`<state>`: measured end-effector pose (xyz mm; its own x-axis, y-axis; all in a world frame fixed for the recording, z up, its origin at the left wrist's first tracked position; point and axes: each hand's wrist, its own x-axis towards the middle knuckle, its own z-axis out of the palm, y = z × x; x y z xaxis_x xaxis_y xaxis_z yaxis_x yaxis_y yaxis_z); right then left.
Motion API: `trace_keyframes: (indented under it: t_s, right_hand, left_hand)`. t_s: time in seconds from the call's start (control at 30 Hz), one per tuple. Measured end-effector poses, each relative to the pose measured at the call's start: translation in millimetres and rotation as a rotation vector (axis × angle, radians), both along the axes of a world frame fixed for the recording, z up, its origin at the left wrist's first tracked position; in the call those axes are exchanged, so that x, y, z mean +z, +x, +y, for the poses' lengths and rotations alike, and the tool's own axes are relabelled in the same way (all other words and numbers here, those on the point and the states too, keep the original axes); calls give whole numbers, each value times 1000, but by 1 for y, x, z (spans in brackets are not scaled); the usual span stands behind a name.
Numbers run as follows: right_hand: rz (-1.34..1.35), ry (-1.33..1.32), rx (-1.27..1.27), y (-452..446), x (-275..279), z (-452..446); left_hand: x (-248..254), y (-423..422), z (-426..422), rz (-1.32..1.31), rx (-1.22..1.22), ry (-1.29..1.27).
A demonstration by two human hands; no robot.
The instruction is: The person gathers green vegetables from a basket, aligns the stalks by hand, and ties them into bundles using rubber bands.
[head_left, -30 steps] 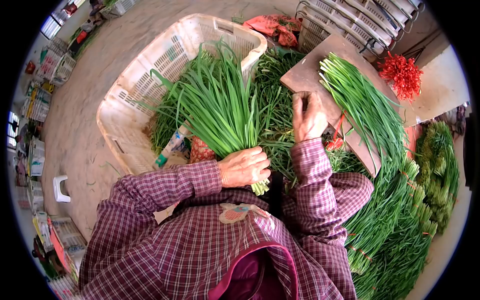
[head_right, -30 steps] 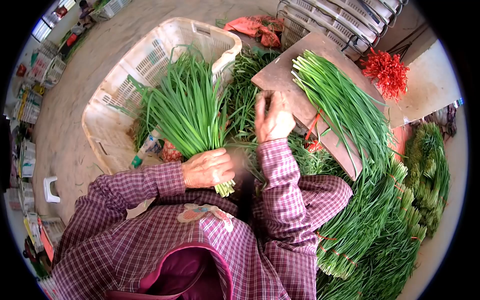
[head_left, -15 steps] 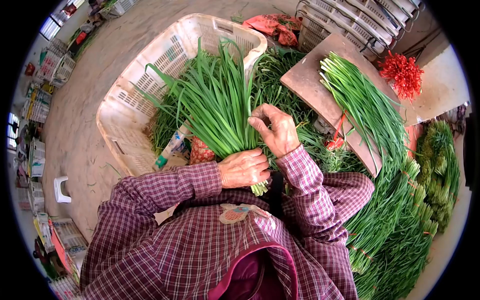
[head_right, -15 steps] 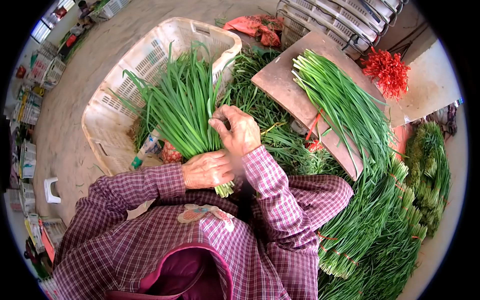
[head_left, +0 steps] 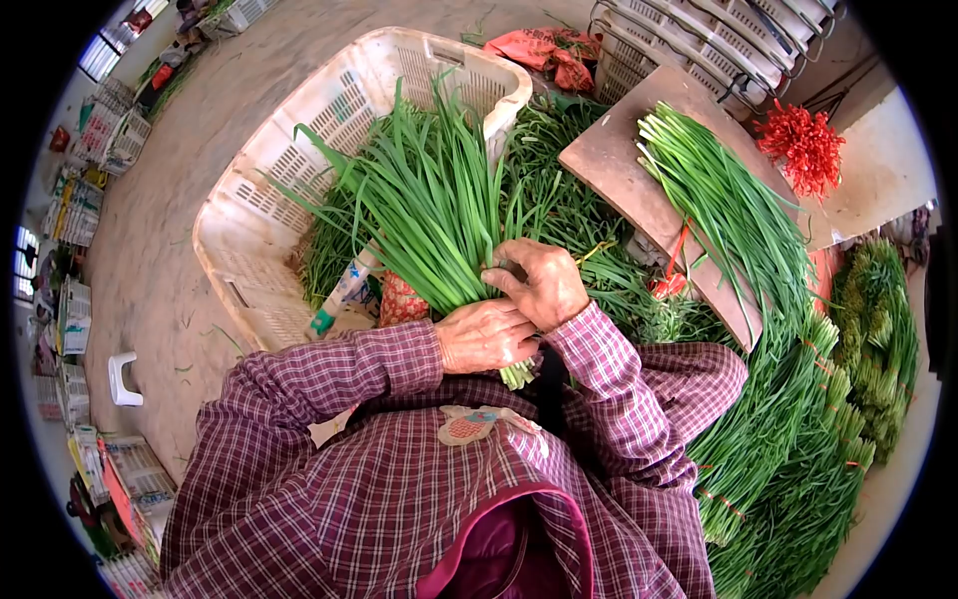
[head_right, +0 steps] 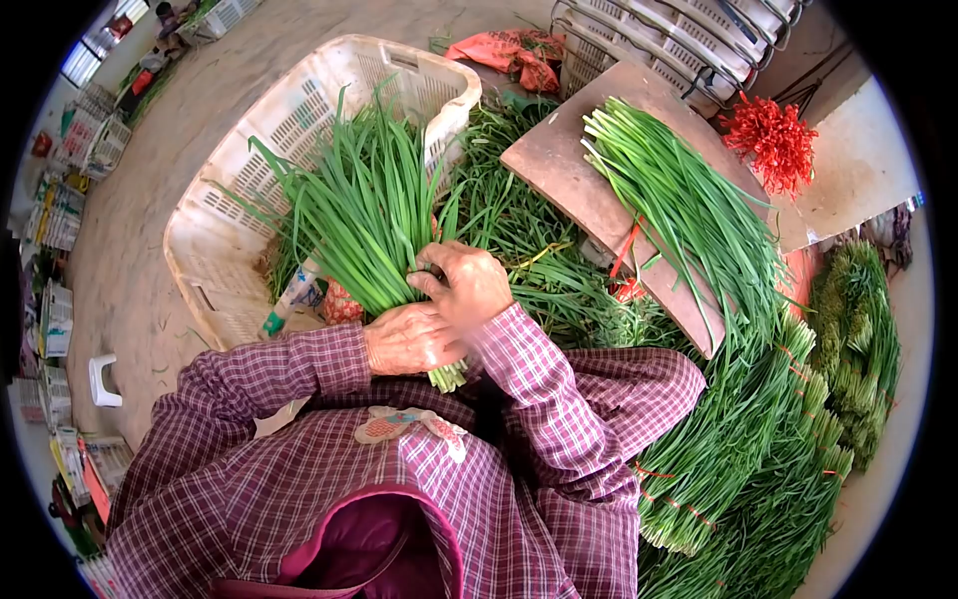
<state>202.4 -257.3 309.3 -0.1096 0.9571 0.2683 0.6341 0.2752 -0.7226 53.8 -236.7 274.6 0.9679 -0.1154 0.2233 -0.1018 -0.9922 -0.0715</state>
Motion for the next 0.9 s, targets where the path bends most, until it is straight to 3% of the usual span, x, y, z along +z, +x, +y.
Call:
trace_keyframes:
  t_s: [0.1,0.17,0.2,0.27,0.3,0.37,0.43,0.5,0.57,0.6,0.67,0.73,0.77,0.83,0.9]
  right_hand:
    - [150,39,20,-1,-7,-5]
    - [429,-74,73,0,-12,-11]
    - [780,-203,100,5,-13,-13]
    - [1243,-156,135,20,30,-18]
    - [1259,-125,28,25,32,-19]
    - [850,-238,-143,50,15,-9]
    - [-333,-105,-458,54,11,-9]
    - [-475,126,-491,62,-25,6]
    - [-35,199,-196,18,13,7]
    - [-82,300,-100,2,11,10]
    - [-295,-15,-152,-35,19,11]
    - [-500,-9,-153,-54,8,18]
    - [-560,-21,-143,-62,7,19]
    - [-530,92,-104,-73,-2,16]
    - [-489,180,10,-79,-6,9]
  left_hand:
    - [-4,-3,0,-15,5,-16]
    - [-12,-4,1,-28,6,-34]
    - [-18,-5,1,29,13,18]
    - [-8,-6,-1,123,27,84]
    - [-2,-6,-2,127,23,84]
    - [5,-6,-1,100,13,0]
    - [10,-5,-1,66,2,4]
    - [10,-4,0,34,-9,5]
    - [-3,-5,-3,-17,16,133]
    - [-10,-7,-4,20,41,154]
    - [-18,-11,1,177,186,-478]
    - [-11,-21,-7,347,446,-1279]
    - [-9,-23,-8,347,510,-1415]
    - [-11,-26,-12,345,420,-1231]
    - [-17,-28,-14,250,211,-622]
